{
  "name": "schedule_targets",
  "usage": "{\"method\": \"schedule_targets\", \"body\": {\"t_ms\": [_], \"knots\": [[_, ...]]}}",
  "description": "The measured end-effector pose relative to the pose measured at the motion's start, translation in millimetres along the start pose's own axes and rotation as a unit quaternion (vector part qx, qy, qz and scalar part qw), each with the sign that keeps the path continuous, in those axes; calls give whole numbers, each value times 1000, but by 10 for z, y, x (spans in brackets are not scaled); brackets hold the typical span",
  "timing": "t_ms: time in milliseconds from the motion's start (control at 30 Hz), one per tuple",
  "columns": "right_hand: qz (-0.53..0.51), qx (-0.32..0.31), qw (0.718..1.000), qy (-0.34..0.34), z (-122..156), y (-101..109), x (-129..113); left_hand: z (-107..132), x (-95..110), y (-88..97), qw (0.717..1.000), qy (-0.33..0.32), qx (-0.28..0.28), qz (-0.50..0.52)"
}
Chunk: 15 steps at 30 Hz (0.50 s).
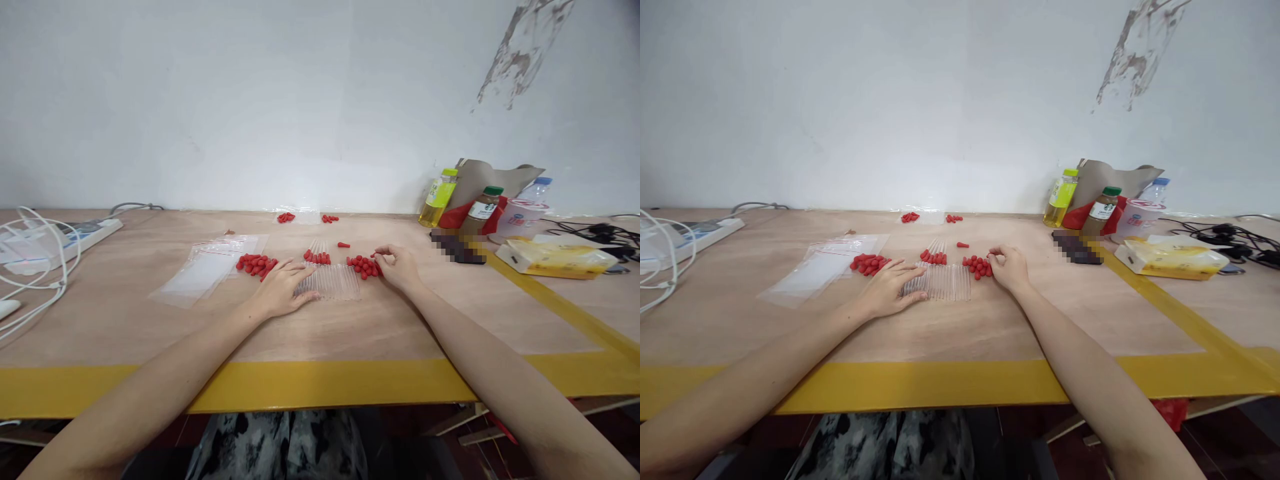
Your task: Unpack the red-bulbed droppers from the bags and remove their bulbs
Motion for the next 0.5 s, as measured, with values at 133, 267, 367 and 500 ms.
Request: {"method": "schedule_targets", "body": {"t_ms": [133,267,367,500], "knots": [[24,-34,998,-41,8,-34,51,28,1,25,1000,5,12,17],[31,-36,997,-68,9,-34,109,52,-18,63,999,12,28,28],[26,-34,997,-68,5,-29,120,64,-46,88,999,17,39,32],[35,-49,996,-66,14,-39,119,75,-70,94,998,18,41,33]]}}
Point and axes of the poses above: each hand's wrist, its own z-axis away from the middle knuckle, its own y-axis out of the back of the hand, x = y × z, the point moved 6 cm from there along -z, towards the middle knuckle, and after that the axes turned 8 degrees about z, right-handed, at the moved point
